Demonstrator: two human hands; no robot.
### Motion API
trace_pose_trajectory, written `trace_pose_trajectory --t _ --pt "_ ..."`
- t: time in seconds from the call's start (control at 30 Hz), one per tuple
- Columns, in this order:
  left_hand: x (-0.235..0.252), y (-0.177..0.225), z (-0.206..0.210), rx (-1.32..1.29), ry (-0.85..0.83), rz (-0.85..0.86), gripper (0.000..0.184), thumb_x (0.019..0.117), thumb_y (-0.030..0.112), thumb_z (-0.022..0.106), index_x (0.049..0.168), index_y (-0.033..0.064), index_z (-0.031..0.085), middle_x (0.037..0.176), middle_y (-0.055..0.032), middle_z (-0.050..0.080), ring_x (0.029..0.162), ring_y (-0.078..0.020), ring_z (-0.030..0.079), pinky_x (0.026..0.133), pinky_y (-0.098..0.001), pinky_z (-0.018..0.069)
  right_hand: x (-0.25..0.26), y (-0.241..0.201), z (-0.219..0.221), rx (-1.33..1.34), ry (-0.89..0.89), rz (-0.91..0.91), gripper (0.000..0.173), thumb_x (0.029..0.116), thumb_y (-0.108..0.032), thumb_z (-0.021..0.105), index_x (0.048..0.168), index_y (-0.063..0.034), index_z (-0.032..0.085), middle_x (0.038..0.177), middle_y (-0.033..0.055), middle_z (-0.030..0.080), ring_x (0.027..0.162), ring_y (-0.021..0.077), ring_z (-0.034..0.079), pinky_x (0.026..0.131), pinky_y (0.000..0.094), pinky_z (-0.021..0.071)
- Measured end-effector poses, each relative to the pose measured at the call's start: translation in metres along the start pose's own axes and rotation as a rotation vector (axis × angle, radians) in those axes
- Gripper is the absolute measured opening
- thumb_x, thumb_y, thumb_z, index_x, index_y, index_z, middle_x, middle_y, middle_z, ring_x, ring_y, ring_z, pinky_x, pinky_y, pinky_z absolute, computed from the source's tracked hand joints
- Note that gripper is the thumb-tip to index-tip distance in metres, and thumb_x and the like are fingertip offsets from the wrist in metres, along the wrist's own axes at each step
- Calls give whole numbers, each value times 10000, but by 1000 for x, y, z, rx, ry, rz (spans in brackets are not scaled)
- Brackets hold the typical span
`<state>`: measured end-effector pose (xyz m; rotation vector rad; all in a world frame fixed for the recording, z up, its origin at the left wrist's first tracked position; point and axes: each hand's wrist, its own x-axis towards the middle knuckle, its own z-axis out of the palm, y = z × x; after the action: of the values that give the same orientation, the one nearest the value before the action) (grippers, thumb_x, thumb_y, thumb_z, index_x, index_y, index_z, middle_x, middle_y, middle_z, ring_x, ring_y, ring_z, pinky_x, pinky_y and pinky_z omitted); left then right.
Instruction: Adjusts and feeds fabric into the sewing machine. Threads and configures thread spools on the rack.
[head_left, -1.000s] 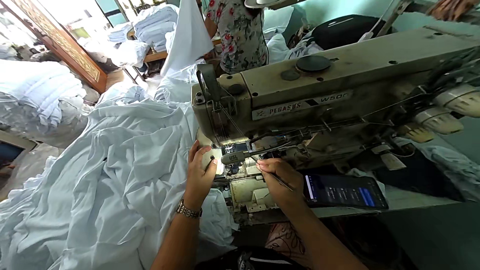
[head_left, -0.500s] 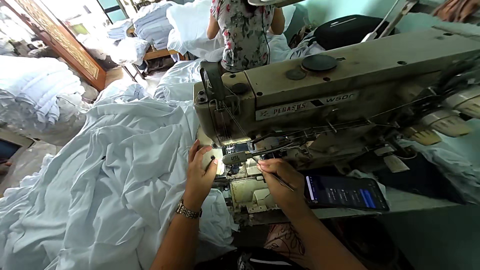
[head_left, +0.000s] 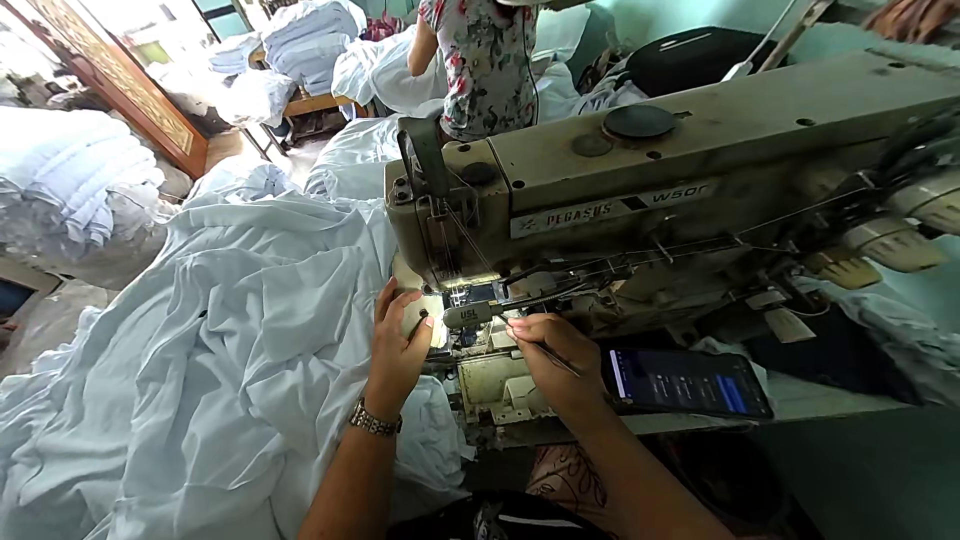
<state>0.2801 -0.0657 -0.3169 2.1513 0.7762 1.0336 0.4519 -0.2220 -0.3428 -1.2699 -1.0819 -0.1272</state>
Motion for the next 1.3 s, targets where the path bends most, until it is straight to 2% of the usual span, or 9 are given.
trace_pose_trajectory --t 0.27,0.43,0.53,0.83,1.3 --pt "0 -1 0 2 -2 5 340 912 202 624 1215 61 688 1507 -209 476 1439 -259 429 1127 -382 434 4 -3 3 -7 -11 -4 72 853 46 697 868 -24 711 961 76 748 992 114 717 897 232 592" --pt "0 0 0 9 -8 -1 343 919 211 616 1221 67 687 1505 -207 479 1436 -253 432 1124 -376 434 4 -6 2 -1 -28 25 77 852 32 716 902 -27 708 984 72 744 1007 103 709 905 226 586" --pt "1 -1 0 7 -8 -2 352 914 205 618 1227 60 689 1492 -203 500 1434 -269 440 1131 -405 436 3 -9 1 -2 -23 49 66 857 12 716 909 -28 714 992 72 744 1000 103 711 890 234 595" --pt "0 -1 0 11 -10 -9 358 914 206 623 1241 75 686 1501 -203 488 1434 -265 439 1126 -391 440 6 -10 3 -12 33 179 90 818 37 743 894 -1 714 958 72 754 906 78 729 801 204 614" --pt "0 -1 0 1 -4 -5 335 926 199 619 1229 75 687 1497 -167 508 1456 -246 413 1143 -387 424 5 -8 3 31 7 124 73 831 38 733 888 -7 720 988 82 750 961 102 722 841 221 609"
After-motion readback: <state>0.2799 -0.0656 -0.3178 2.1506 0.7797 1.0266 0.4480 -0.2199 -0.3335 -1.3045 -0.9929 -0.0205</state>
